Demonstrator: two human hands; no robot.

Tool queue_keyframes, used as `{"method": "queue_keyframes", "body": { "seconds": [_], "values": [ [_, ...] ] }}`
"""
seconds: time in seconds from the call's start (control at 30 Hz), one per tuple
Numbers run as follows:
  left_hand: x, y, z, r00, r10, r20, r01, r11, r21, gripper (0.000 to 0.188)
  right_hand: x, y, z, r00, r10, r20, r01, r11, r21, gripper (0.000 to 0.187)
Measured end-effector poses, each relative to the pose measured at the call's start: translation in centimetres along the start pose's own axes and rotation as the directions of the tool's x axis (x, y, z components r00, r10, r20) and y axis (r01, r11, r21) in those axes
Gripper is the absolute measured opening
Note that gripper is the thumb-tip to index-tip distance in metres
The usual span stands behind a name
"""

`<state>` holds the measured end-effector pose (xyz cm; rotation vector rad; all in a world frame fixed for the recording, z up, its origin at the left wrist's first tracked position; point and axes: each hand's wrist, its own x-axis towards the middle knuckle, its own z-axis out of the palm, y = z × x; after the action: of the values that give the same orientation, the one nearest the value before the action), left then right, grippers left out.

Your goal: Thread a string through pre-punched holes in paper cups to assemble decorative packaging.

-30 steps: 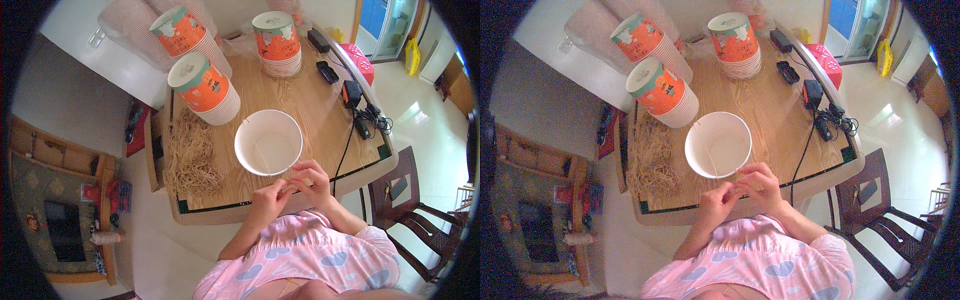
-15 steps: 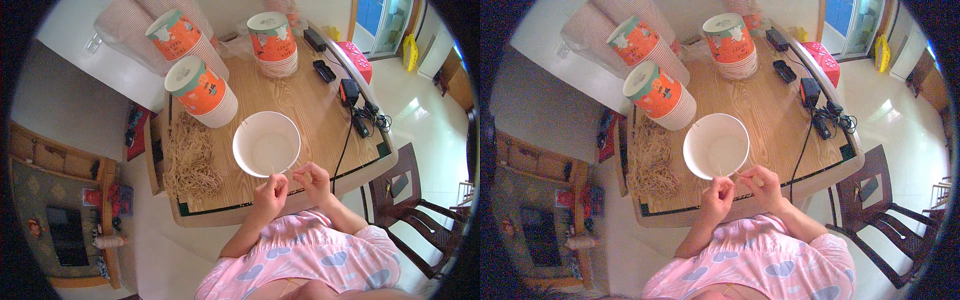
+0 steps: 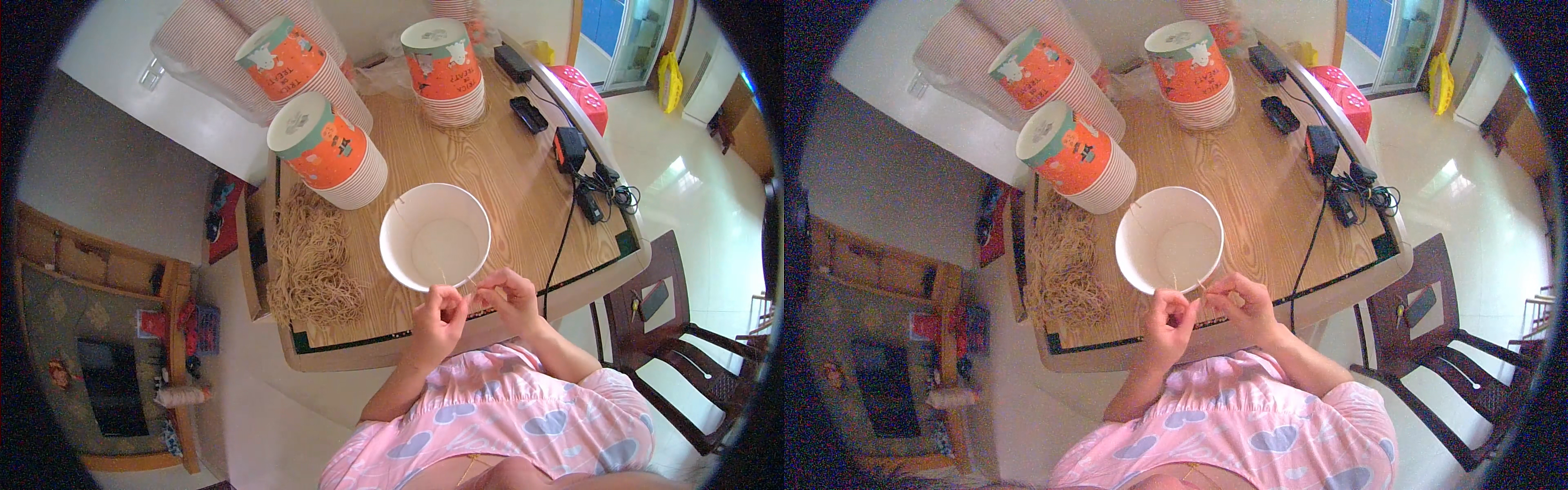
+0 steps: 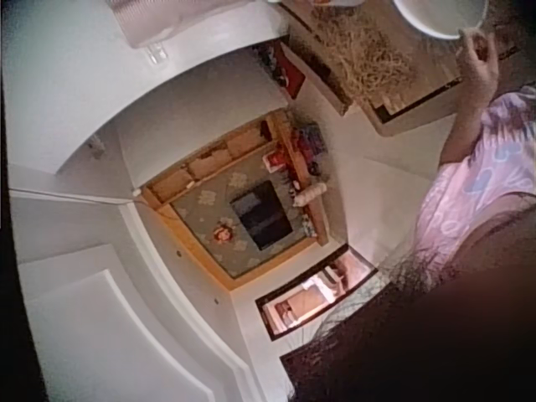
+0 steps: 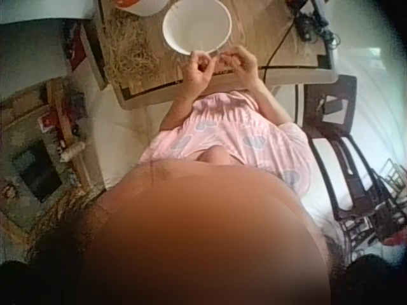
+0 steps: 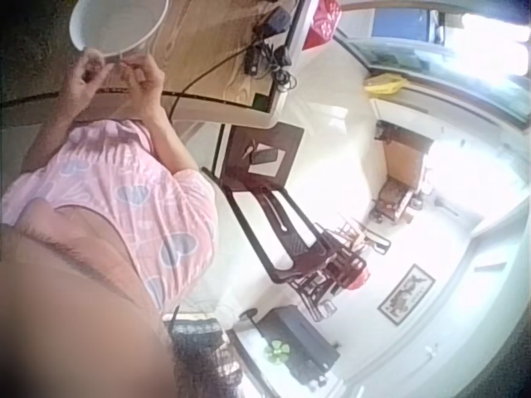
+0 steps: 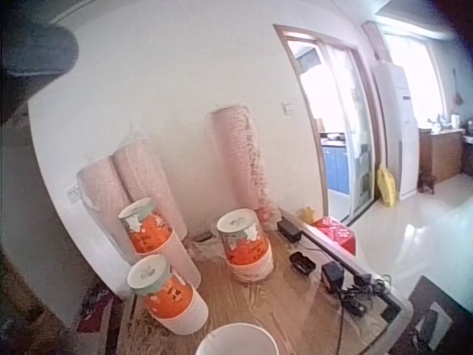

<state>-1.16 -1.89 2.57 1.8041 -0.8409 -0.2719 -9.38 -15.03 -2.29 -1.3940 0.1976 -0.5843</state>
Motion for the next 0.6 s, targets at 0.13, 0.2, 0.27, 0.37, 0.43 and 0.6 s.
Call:
{"method": "queue_keyframes", "body": {
  "seconds": [0.13,0.2,0.27,0.37,0.43,0.6],
  "values": [
    [0.1,-0.5,-0.7,0.980,0.194,0.038,-0.196,0.979,0.060,0.021,0.1,0.3,0.0,1.000,0.000,-0.018,0.000,1.000,0.011,0.005],
    [0.1,-0.6,-0.8,0.958,0.259,0.122,-0.270,0.958,0.091,0.021,0.2,0.4,-0.1,0.997,-0.075,-0.027,0.074,0.997,-0.015,0.006],
    [-0.3,-0.6,-0.7,0.965,0.207,0.160,-0.218,0.974,0.057,0.022,0.2,0.0,-0.1,0.996,-0.084,-0.028,0.083,0.996,-0.042,0.007],
    [-0.7,-0.4,-0.5,0.967,0.172,0.190,-0.169,0.985,-0.030,0.023,0.3,-1.0,0.2,0.998,-0.069,0.006,0.069,0.997,-0.024,0.008],
    [-0.9,-0.6,-0.6,0.971,0.154,0.184,-0.142,0.987,-0.076,0.024,0.3,-1.0,0.1,0.998,-0.047,0.040,0.046,0.999,0.019,0.008],
    [-0.1,-1.1,-0.9,0.975,0.209,0.080,-0.200,0.973,-0.114,0.022,0.0,0.0,-0.4,0.995,0.013,0.097,-0.007,0.998,-0.066,0.007]
  ]
}}
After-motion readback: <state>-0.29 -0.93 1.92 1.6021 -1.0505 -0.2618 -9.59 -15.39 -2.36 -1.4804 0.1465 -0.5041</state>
